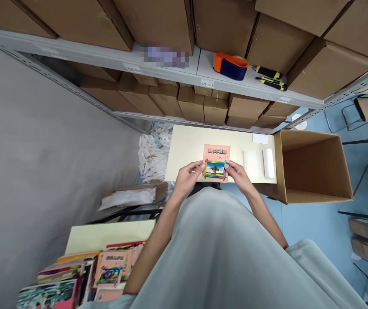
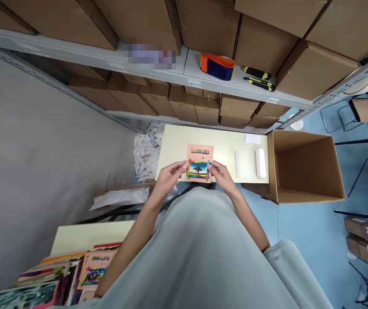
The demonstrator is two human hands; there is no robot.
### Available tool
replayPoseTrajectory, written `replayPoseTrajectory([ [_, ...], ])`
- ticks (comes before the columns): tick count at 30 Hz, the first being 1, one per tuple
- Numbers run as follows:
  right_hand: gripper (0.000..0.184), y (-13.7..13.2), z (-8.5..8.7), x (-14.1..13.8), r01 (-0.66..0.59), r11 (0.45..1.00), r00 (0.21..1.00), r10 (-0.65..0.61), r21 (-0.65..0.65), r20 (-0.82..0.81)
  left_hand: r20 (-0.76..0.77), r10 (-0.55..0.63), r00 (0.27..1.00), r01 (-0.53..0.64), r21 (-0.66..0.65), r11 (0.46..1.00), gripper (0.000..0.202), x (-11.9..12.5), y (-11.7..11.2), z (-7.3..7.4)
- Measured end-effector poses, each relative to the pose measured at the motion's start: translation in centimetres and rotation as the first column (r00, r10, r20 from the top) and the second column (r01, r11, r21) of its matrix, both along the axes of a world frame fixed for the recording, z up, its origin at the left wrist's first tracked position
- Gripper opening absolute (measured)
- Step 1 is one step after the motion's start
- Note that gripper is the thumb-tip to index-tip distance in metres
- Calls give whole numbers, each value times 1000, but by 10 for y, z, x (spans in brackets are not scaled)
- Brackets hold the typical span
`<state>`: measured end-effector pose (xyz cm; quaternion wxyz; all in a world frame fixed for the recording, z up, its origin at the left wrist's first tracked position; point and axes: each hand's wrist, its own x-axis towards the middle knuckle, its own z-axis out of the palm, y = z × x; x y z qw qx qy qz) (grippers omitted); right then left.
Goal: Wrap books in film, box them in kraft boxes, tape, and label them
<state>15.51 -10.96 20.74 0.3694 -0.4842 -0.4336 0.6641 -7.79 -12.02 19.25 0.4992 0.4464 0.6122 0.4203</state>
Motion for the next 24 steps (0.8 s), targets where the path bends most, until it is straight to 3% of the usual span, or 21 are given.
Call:
replayPoseTrajectory([
  [2,55,3,5,0,-9,1000,1000,8,-28,-30,169,-47,984,63,-92,994,53,-4,12,3],
  [5,55,8,3,-4,30,999,999,-30,-23,-10,284,4,959,35,-132,991,57,-5,22,7],
  [11,58,20,-8,-16,309,950,939,-310,30,145,345,113,932,-51,-184,982,70,-11,35,8],
  [13,55,21,-6,-24,359,927,909,-374,110,185,310,148,939,-117,-115,986,67,-12,39,8],
  [16,55,20,2,-46,256,957,953,-274,139,128,207,176,962,-182,11,983,55,-6,38,13],
  [19,64,19,7,-72,202,970,977,-209,133,33,49,86,995,-94,188,978,40,3,29,24],
  [22,61,23,11,-84,271,951,960,-279,147,34,-97,-27,995,60,363,930,26,5,23,34],
  [24,58,27,16,-82,298,945,952,-305,134,33,-109,-54,993,92,379,921,24,-3,25,38],
])
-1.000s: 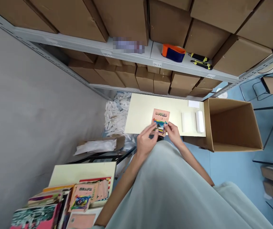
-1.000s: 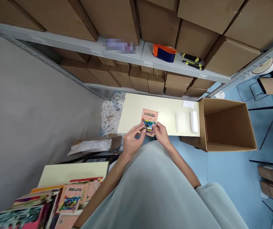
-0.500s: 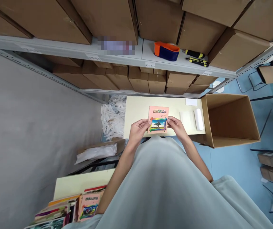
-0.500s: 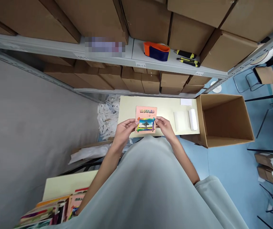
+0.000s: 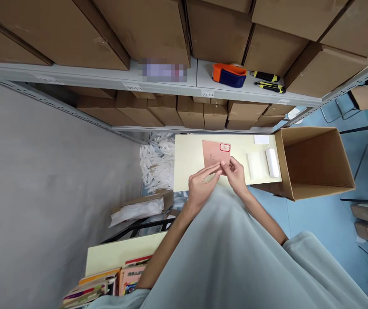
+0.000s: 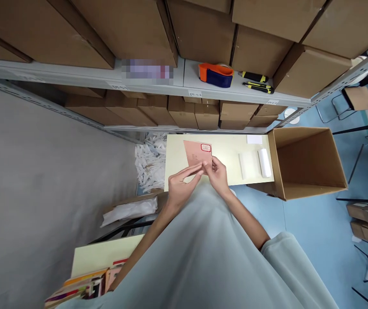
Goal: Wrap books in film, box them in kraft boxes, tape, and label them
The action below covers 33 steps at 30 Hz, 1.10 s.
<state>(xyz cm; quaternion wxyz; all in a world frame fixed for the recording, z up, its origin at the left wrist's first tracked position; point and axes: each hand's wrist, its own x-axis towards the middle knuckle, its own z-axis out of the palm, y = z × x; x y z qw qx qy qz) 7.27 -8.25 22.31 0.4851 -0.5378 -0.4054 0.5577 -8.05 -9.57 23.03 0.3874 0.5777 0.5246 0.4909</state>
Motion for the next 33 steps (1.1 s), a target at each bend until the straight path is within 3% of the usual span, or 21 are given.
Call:
replayPoseTrajectory([
  [4,60,8,15,13,-35,998,998,33,-46,-54,87,103,991,-85,-188,978,46,-29,16,1],
  [6,62,10,20,15,-62,995,996,56,-74,-75,162,71,984,-16,-317,948,60,-42,25,0],
  [9,64,12,21,13,-71,993,995,63,-97,-83,302,-19,953,156,-437,886,65,-50,32,-2],
  [12,63,17,14,10,-79,991,994,70,-107,-84,347,20,938,156,-470,869,68,-48,34,-1],
  [15,65,22,7,10,-59,994,998,57,-92,-30,321,78,944,87,-470,879,70,-46,34,0],
  [18,69,24,6,9,71,997,984,-72,11,162,256,143,956,-23,-422,906,64,-45,36,5],
  [20,67,21,11,4,47,998,976,-56,51,211,195,168,966,-88,-362,928,55,-42,35,9],
  [24,68,14,25,-18,-145,989,986,143,20,79,28,104,994,-99,-159,982,36,-28,30,20],
  [27,66,17,28,-30,-109,994,993,108,6,40,-72,35,997,-37,-24,999,31,-17,24,27],
  [31,65,30,28,-21,-93,996,996,93,-11,5,-4,-22,1000,21,-80,997,38,-21,25,30],
  [33,63,35,30,-10,-105,994,994,105,-15,-2,48,45,998,-38,-137,990,45,-32,31,28],
])
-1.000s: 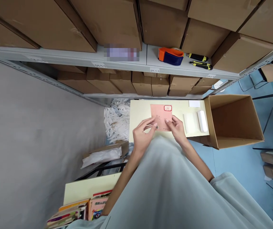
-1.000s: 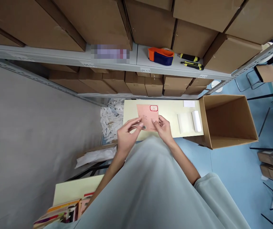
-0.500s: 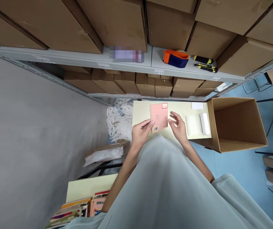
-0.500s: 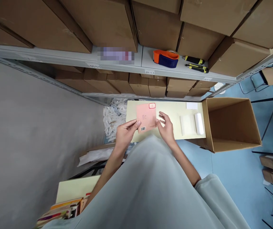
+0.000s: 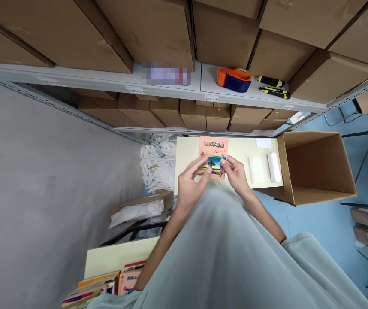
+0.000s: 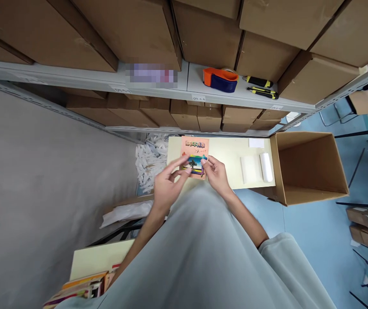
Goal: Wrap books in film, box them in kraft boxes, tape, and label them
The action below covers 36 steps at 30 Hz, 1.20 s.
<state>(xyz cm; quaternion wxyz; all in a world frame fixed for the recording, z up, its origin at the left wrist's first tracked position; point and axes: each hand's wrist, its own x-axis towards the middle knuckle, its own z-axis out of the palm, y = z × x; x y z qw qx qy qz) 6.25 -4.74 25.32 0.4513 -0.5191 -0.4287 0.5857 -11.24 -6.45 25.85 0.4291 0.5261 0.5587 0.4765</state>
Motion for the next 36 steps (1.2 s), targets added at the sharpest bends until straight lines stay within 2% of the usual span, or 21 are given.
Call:
replayPoseTrajectory([
  [3,60,3,5,12,-31,999,999,31,-13,-10,22,122,992,-120,-77,990,56,-19,14,-7],
  [8,61,7,-1,14,-72,997,997,71,-40,-29,294,25,955,69,-307,949,65,-29,27,-21],
  [10,63,9,-9,13,-50,998,999,49,-48,-17,368,55,928,81,-344,935,68,-26,28,-24],
  [12,65,10,-17,12,22,1000,997,-21,-13,71,396,94,913,56,-351,935,71,-21,27,-27],
  [14,65,8,-21,11,114,990,969,-130,87,210,375,126,918,-2,-314,950,70,-15,26,-29],
  [16,59,2,-20,7,136,975,938,-184,177,294,316,165,934,-86,-249,965,68,-7,24,-31],
  [19,54,-10,-14,-5,47,986,962,-88,160,260,224,192,955,-152,-185,971,60,8,15,-29],
  [21,55,-16,-10,-13,21,992,974,-48,124,220,160,133,978,-114,-119,986,51,16,7,-24],
  [25,52,-18,-6,-14,85,994,974,-98,75,205,-4,-68,998,68,79,995,35,19,-4,-17],
  [27,56,-16,-4,-7,101,994,981,-108,51,163,-45,-67,997,71,93,993,38,12,-3,-20],
  [29,61,-14,-1,3,92,995,990,-95,37,108,-28,12,1000,-10,50,999,52,3,2,-26],
  [31,64,-14,2,10,64,998,995,-66,25,70,78,46,996,-42,-57,997,65,-7,9,-32],
  [34,64,-16,1,14,25,1000,999,-25,2,35,316,-19,948,103,-251,962,69,-15,13,-37],
  [36,64,-16,-5,14,16,1000,1000,-16,-7,27,404,-5,915,148,-323,935,69,-15,13,-37],
])
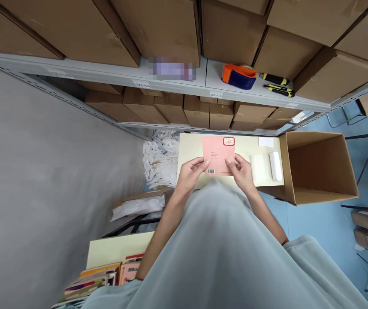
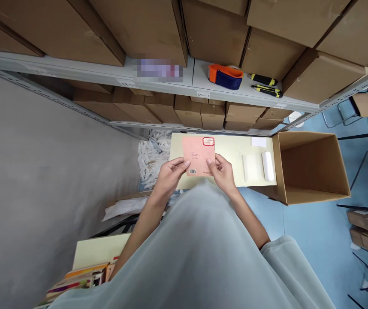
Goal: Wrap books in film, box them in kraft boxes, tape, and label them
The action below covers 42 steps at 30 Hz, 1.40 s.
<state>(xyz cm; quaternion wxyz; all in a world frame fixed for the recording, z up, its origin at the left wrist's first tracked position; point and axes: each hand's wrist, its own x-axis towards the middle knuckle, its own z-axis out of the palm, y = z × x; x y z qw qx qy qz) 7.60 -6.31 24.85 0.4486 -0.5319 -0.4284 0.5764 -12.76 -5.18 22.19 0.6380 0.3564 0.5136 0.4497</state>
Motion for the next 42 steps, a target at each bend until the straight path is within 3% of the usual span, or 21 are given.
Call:
replayPoseTrajectory([
  [3,69,2,-10,-1,85,996,995,-86,25,57,-2,92,996,-92,-12,996,70,3,-4,5],
  [6,70,-1,-13,-3,183,980,967,-195,85,165,-86,195,977,-190,64,980,64,7,-9,11],
  [9,66,-9,-7,-13,118,990,978,-130,78,161,-194,246,950,-216,164,963,52,15,-16,15],
  [12,65,-14,-4,-27,54,996,993,-61,72,100,-295,204,934,-100,330,938,38,25,-23,16],
  [16,67,-9,-12,-29,66,997,997,-67,29,38,-418,81,905,169,527,833,31,29,-26,10],
  [18,68,-5,-16,-20,67,998,998,-67,-10,6,-409,34,912,191,497,847,34,22,-22,4],
  [22,63,-5,-16,-1,-2,998,997,-3,-63,-76,-385,104,917,30,327,945,52,-4,-9,-9],
  [25,61,-8,-14,6,-42,997,994,36,-58,-99,-292,-51,955,110,189,976,59,-22,-1,-16],
  [27,62,-8,-14,7,-41,998,996,38,-38,-81,-239,-134,962,176,164,971,57,-28,1,-17],
  [31,53,-6,-12,8,-35,993,999,30,117,43,-365,-36,930,165,329,930,32,-34,0,-6],
  [34,38,-6,-2,7,-62,961,989,24,268,146,-435,120,892,161,555,816,11,-38,0,6],
  [37,30,-9,7,5,-88,928,984,24,363,176,-460,215,861,175,666,725,17,-42,-1,16],
  [39,29,-11,8,2,-95,916,983,23,391,184,-468,230,853,180,678,713,17,-44,-4,19],
  [42,28,-14,3,0,-50,930,985,-15,364,173,-465,195,863,139,591,795,9,-47,-11,17],
])
